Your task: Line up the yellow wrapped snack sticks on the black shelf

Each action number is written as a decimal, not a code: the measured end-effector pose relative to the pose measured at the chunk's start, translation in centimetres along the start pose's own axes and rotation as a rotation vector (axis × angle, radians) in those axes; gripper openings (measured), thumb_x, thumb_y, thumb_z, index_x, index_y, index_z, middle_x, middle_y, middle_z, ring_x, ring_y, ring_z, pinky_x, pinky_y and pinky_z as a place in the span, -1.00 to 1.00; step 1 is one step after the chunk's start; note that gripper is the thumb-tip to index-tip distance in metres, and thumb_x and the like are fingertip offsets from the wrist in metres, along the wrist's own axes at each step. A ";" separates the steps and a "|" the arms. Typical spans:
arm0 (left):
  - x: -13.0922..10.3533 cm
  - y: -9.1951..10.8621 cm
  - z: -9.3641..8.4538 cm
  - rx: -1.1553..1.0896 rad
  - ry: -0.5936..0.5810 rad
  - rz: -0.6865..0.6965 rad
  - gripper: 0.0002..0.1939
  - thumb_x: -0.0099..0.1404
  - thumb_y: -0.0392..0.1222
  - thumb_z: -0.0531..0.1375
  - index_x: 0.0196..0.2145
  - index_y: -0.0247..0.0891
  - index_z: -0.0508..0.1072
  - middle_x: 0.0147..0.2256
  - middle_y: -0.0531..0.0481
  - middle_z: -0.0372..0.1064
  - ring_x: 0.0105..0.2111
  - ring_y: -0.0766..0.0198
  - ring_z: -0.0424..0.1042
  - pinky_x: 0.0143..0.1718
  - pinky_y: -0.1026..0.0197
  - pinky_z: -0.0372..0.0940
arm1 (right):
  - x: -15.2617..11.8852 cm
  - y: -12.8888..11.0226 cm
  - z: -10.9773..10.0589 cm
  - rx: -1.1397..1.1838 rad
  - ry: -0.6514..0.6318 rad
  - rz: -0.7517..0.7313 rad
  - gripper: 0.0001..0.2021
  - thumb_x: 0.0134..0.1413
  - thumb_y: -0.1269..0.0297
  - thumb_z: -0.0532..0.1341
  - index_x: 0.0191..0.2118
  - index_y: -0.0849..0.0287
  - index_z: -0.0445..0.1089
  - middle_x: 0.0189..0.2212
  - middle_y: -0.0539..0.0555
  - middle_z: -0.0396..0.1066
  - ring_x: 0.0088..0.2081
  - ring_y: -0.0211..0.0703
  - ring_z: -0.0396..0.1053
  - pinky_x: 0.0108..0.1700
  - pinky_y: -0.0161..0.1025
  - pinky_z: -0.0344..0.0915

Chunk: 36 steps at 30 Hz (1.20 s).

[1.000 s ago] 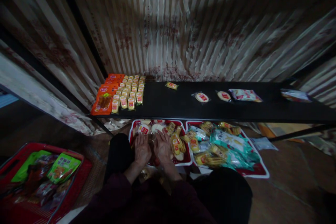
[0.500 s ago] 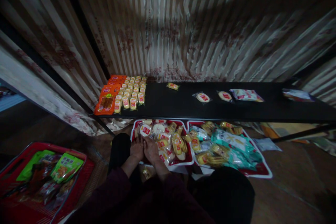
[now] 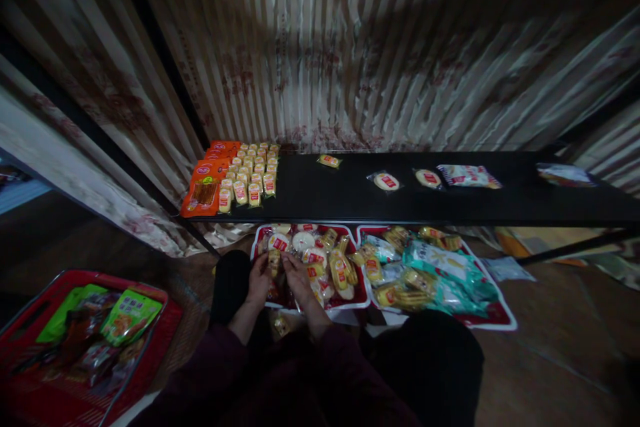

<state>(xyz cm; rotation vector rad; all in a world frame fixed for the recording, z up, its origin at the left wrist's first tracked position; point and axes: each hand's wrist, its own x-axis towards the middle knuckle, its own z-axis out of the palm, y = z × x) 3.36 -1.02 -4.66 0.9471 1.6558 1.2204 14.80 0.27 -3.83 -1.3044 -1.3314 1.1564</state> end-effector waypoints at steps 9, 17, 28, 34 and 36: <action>-0.3 0.1 0.1 -0.374 -0.116 -0.176 -0.55 0.19 -0.30 0.07 0.07 -0.30 0.30 0.10 -0.18 0.27 0.04 0.23 0.33 0.03 0.19 0.24 | -1.3 -1.1 -0.4 -0.035 -0.085 0.049 -0.62 0.09 0.08 0.09 -0.02 0.08 0.40 -0.08 0.11 0.45 -0.06 -0.07 0.39 0.06 0.00 0.26; -1.1 1.3 -0.4 -0.701 -0.230 -0.233 -0.59 0.10 -0.24 0.15 -0.06 -0.27 0.44 0.07 -0.14 0.32 0.12 0.13 0.24 0.12 0.14 0.12 | -1.1 -1.2 0.0 -0.098 -0.011 0.150 -0.47 -0.04 -0.06 0.18 0.06 0.04 0.33 0.08 0.10 0.31 0.18 0.01 0.15 0.21 0.03 0.02; -0.9 1.5 -0.5 -0.808 -0.292 -0.314 -0.63 -0.01 -0.31 0.25 -0.17 -0.21 0.50 0.11 -0.12 0.26 0.10 0.06 0.24 0.01 0.11 0.20 | -0.1 -0.6 -0.2 0.200 0.132 0.203 -0.54 -0.10 0.01 0.21 -0.07 0.13 0.43 -0.13 0.12 0.48 -0.09 -0.01 0.40 -0.04 -0.08 0.31; -0.6 1.0 0.0 -0.802 -0.292 -0.343 -0.62 0.00 -0.31 0.27 -0.15 -0.21 0.49 0.08 -0.12 0.29 0.01 0.12 0.32 -0.05 0.16 0.23 | 0.2 -0.1 0.0 0.290 0.218 0.240 -0.51 -0.16 0.01 0.26 -0.07 0.13 0.40 -0.12 0.12 0.47 -0.12 -0.03 0.42 -0.11 -0.12 0.35; -0.6 0.9 0.0 -0.803 -0.295 -0.337 -0.61 0.00 -0.32 0.28 -0.15 -0.20 0.49 0.08 -0.11 0.29 -0.01 0.14 0.33 -0.09 0.19 0.25 | 0.1 0.0 0.1 0.300 0.235 0.255 -0.51 -0.15 0.00 0.26 -0.06 0.12 0.39 -0.12 0.13 0.47 -0.13 -0.04 0.42 -0.14 -0.14 0.36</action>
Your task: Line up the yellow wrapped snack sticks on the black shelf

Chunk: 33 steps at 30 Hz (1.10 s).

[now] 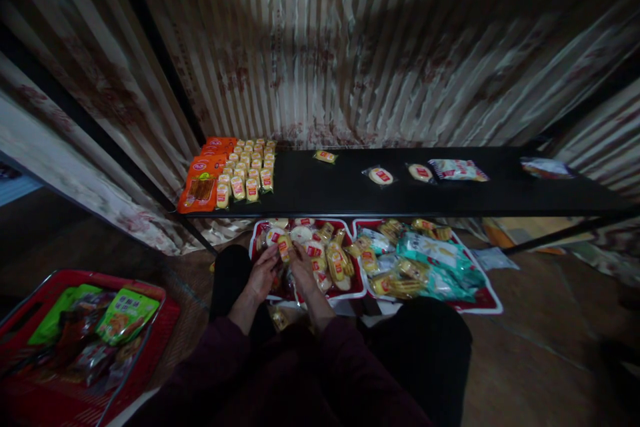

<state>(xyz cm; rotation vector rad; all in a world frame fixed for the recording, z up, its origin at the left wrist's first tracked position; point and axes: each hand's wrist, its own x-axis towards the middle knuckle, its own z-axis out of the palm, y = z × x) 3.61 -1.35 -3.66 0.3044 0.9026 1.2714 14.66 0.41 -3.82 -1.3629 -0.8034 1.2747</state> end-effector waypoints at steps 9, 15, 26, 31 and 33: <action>-0.4 0.4 0.5 0.019 0.054 0.012 -0.37 -0.03 -0.14 0.34 0.05 -0.10 0.35 -0.15 -0.03 0.42 -0.37 0.38 0.40 -0.48 0.36 0.13 | 0.0 -1.9 -0.3 -0.022 -0.084 -0.015 -0.61 -0.22 -0.03 0.28 -0.27 0.13 0.45 -0.26 0.09 0.50 -0.23 -0.08 0.43 -0.22 -0.22 0.33; -0.3 0.5 0.5 0.061 0.079 0.017 -0.43 -0.06 -0.04 0.34 -0.05 -0.18 0.41 -0.32 -0.01 0.44 -0.49 0.41 0.34 -0.52 0.35 0.07 | 0.5 -2.9 -0.9 -0.092 -0.171 -0.014 -0.71 -0.25 0.05 0.31 -0.38 0.11 0.48 -0.34 0.03 0.51 -0.27 -0.13 0.42 -0.14 -0.21 0.30; -0.2 0.5 0.9 -0.109 0.106 0.055 -0.51 -0.10 -0.36 0.30 -0.16 -0.15 0.34 -0.25 0.01 0.44 -0.29 0.30 0.44 -0.20 0.20 0.28 | -0.4 -3.2 -0.4 0.115 -0.116 0.109 -0.63 -0.18 -0.05 0.27 -0.31 0.13 0.42 -0.30 0.05 0.49 -0.28 -0.12 0.44 -0.23 -0.20 0.37; -0.2 0.4 0.7 -0.106 0.107 0.014 -0.62 -0.08 -0.32 0.33 -0.26 -0.24 0.36 -0.33 -0.03 0.46 -0.29 0.25 0.46 -0.10 0.11 0.26 | -0.5 -2.0 -0.2 0.156 -0.113 0.036 -0.56 -0.27 0.05 0.35 -0.20 0.13 0.38 -0.28 0.07 0.48 -0.26 -0.11 0.45 -0.15 -0.14 0.38; -0.1 0.2 0.6 -0.093 0.115 0.010 -0.63 -0.09 -0.29 0.35 -0.29 -0.25 0.36 -0.34 -0.03 0.46 -0.28 0.23 0.46 -0.09 0.10 0.26 | -0.4 -1.4 -0.2 0.135 -0.085 0.000 -0.51 -0.26 0.05 0.34 -0.14 0.12 0.35 -0.29 0.06 0.49 -0.26 -0.11 0.44 -0.16 -0.13 0.39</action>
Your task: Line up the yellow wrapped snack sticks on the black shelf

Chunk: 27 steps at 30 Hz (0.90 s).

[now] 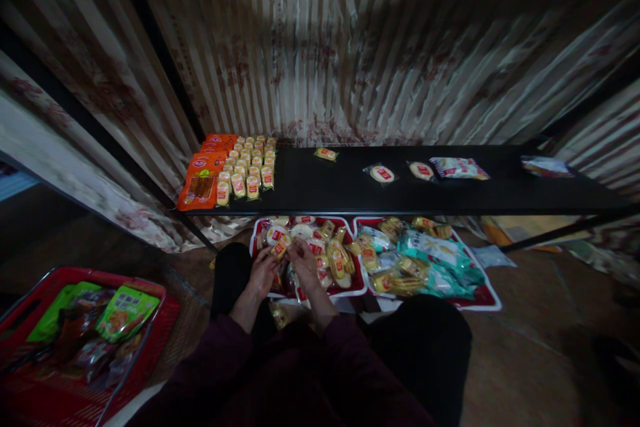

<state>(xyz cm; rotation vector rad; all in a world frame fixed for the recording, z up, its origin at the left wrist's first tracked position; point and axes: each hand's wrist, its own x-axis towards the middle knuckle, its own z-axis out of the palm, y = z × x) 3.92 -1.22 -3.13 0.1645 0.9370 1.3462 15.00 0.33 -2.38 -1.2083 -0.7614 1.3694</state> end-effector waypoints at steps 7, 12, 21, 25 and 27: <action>0.4 -0.8 -0.2 0.078 0.005 0.024 -0.66 -0.15 -0.22 0.37 -0.39 -0.26 0.36 -0.38 0.01 0.43 -0.34 0.28 0.44 -0.21 0.20 0.25 | 0.5 0.9 -0.1 -0.103 0.057 -0.103 -0.60 -0.23 0.12 0.32 -0.19 0.12 0.32 -0.30 0.07 0.47 -0.26 -0.12 0.43 -0.17 -0.15 0.36; 0.3 -0.7 0.0 0.081 -0.041 0.078 -0.51 -0.14 -0.23 0.36 -0.20 -0.22 0.36 -0.32 0.01 0.46 -0.32 0.30 0.42 -0.18 0.20 0.22 | 0.5 1.0 0.1 -0.279 -0.009 -0.209 -0.75 -0.14 0.12 0.25 -0.32 0.14 0.40 -0.32 0.04 0.47 -0.21 -0.10 0.40 -0.04 -0.10 0.29; 0.2 -0.5 0.0 0.059 -0.050 0.075 -0.51 -0.13 -0.21 0.37 -0.18 -0.22 0.40 -0.27 -0.01 0.46 -0.28 0.27 0.42 -0.15 0.18 0.22 | -0.4 0.0 0.6 -0.408 0.015 -0.239 -0.72 -0.08 0.15 0.17 -0.23 0.10 0.45 -0.22 0.06 0.50 -0.16 -0.05 0.41 0.00 -0.05 0.28; 0.1 -0.2 0.0 0.056 -0.050 0.057 -0.53 -0.09 -0.16 0.35 -0.16 -0.20 0.42 -0.24 -0.04 0.46 -0.24 0.23 0.42 -0.17 0.17 0.23 | -0.5 -0.3 0.7 -0.448 0.030 -0.238 -0.71 -0.07 0.13 0.16 -0.21 0.10 0.46 -0.22 0.05 0.51 -0.16 -0.04 0.41 0.00 -0.05 0.27; 0.1 -0.1 0.0 0.056 -0.050 0.052 -0.53 -0.07 -0.15 0.34 -0.14 -0.20 0.42 -0.22 -0.04 0.46 -0.23 0.22 0.42 -0.19 0.17 0.24 | -0.5 -0.2 0.7 -0.450 0.031 -0.223 -0.69 -0.07 0.12 0.17 -0.19 0.09 0.46 -0.21 0.05 0.51 -0.15 -0.04 0.41 0.01 -0.05 0.27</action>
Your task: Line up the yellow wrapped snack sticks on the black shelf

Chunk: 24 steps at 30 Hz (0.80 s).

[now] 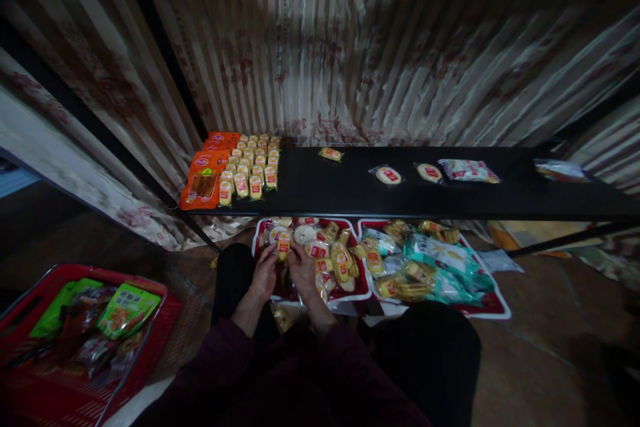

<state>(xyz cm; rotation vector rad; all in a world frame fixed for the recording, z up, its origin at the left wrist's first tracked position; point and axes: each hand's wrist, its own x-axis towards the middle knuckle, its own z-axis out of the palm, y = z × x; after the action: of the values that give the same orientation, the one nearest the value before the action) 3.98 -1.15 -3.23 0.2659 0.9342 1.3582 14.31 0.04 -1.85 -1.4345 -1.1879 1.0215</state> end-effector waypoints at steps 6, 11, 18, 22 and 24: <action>0.3 -0.3 -0.3 0.002 0.017 -0.007 -0.52 -0.07 -0.16 0.34 -0.14 -0.22 0.44 -0.22 -0.05 0.46 -0.25 0.22 0.42 -0.22 0.19 0.25 | -0.2 0.0 0.1 -0.039 -0.021 -0.012 -0.62 -0.05 0.10 0.16 -0.10 0.10 0.44 -0.16 0.07 0.50 -0.12 0.00 0.41 0.01 -0.03 0.27; 0.6 -0.7 -0.5 -0.005 0.027 0.008 -0.45 -0.09 -0.19 0.35 -0.07 -0.21 0.43 -0.22 -0.06 0.47 -0.21 0.20 0.43 -0.14 0.16 0.24 | -0.4 -0.1 0.2 -0.069 -0.007 -0.023 -0.63 -0.04 0.11 0.16 -0.09 0.09 0.44 -0.17 0.07 0.50 -0.14 0.00 0.42 0.01 -0.02 0.27; 0.9 -1.2 -0.9 -0.006 0.040 0.011 -0.48 -0.05 -0.25 0.34 -0.06 -0.19 0.45 -0.12 -0.08 0.46 -0.06 0.19 0.38 0.03 0.14 0.17 | -0.4 0.0 0.3 -0.140 0.008 -0.062 -0.63 -0.02 0.15 0.13 -0.07 0.08 0.43 -0.16 0.08 0.50 -0.15 0.00 0.42 0.02 -0.02 0.27; 0.8 -1.1 -0.7 -0.001 0.044 0.015 -0.52 -0.04 -0.27 0.33 -0.09 -0.17 0.47 -0.07 -0.07 0.43 0.01 0.17 0.34 0.08 0.13 0.13 | -0.4 0.2 0.3 -0.173 0.006 -0.080 -0.61 -0.01 0.18 0.10 -0.05 0.11 0.42 -0.12 0.12 0.47 -0.11 0.02 0.41 0.01 -0.03 0.27; 0.8 -1.1 -0.7 0.000 0.043 0.015 -0.52 -0.03 -0.27 0.33 -0.09 -0.17 0.48 -0.04 -0.07 0.42 0.03 0.16 0.31 0.09 0.13 0.12 | -0.3 0.5 0.4 -0.183 0.009 -0.089 -0.61 0.01 0.18 0.09 -0.04 0.13 0.41 -0.11 0.13 0.47 -0.11 0.01 0.41 0.02 -0.03 0.27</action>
<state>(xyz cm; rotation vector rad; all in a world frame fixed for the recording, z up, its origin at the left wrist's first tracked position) 4.20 -0.91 -4.70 0.2451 0.9700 1.3827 13.97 -0.23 -2.40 -1.5112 -1.3551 0.8622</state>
